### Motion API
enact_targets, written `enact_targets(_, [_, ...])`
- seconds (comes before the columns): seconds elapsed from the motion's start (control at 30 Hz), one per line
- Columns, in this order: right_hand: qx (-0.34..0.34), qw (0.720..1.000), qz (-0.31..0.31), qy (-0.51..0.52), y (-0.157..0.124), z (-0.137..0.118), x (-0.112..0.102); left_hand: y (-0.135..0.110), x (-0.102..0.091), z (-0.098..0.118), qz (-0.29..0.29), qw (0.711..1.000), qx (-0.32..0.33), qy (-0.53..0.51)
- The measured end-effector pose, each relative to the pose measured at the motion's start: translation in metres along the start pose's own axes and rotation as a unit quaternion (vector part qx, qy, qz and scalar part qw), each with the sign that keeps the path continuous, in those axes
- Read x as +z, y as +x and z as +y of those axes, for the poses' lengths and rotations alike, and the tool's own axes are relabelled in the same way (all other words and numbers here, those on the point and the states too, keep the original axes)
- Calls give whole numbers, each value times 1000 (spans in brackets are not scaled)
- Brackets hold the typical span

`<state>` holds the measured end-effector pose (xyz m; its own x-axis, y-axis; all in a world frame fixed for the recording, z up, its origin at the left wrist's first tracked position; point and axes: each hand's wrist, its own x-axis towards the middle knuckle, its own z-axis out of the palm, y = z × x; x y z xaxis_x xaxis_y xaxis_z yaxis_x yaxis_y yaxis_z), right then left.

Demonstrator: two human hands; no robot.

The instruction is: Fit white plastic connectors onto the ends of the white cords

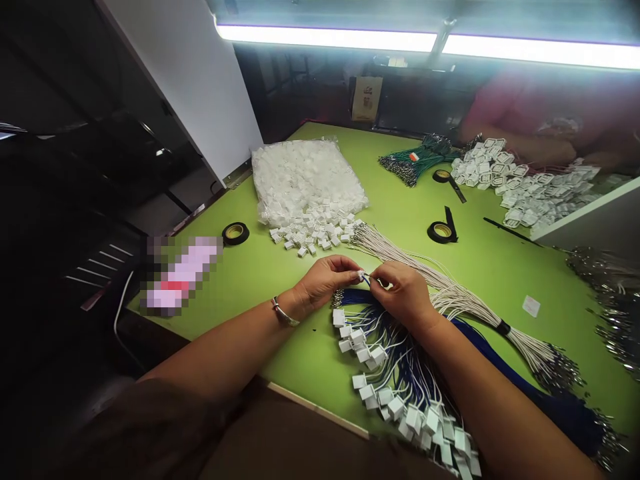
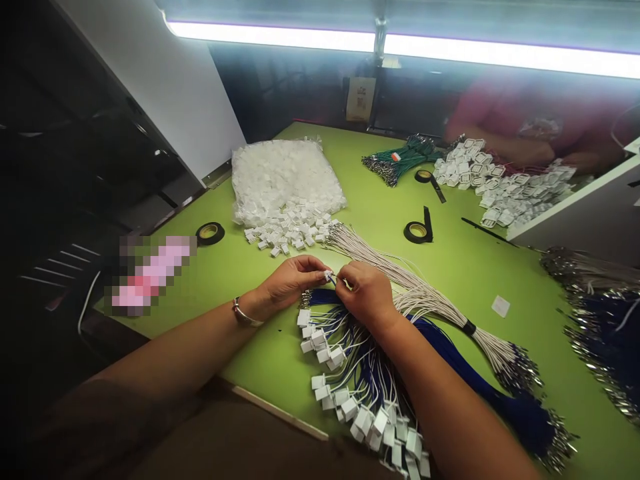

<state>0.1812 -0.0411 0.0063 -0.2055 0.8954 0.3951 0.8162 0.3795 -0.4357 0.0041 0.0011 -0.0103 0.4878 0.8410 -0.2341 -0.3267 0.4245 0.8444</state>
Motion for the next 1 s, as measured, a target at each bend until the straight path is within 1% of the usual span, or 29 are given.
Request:
enact_targets(0.07, [-36,997,1,-74,-1,-2,-2,0,1,0,5,1000,10,16])
enact_targets(0.1, [-42,995,0,-87,-2,-2,-2,0,2,0,6,1000,17,26])
enact_targets(0.23, [-40,998,-13,-52,-5,0,3,0,6,1,-8,992,44,116])
enact_targets(0.3, [-14,1000,-24,-7,-6,3,6,0,7,1,-13,986,60,157])
enact_targets(0.4, [55,992,-42,104,-5,8,6,-1,7,3,-2,984,67,168])
enact_targets(0.43, [68,989,-44,127,-5,9,6,-1,7,3,4,983,67,171])
enact_targets(0.47, [73,987,-42,133,-4,9,5,-2,7,4,9,982,67,176])
enact_targets(0.63, [101,990,-27,92,-2,2,6,-3,11,1,15,977,79,199])
enact_targets(0.73, [130,986,-25,102,-2,-1,9,-1,14,-3,25,969,103,223])
enact_targets(0.8, [151,980,-34,126,-1,-1,6,-2,16,-3,24,959,122,254])
enact_targets(0.87, [167,970,-71,162,2,2,-4,-6,18,-1,20,943,159,291])
enact_targets(0.93, [167,955,-138,203,7,8,-20,-14,21,2,4,918,222,328])
enact_targets(0.97, [159,945,-176,224,11,10,-28,-19,24,3,-15,904,254,344])
enact_targets(1.0, [152,940,-192,237,14,12,-34,-25,28,3,-46,887,281,362])
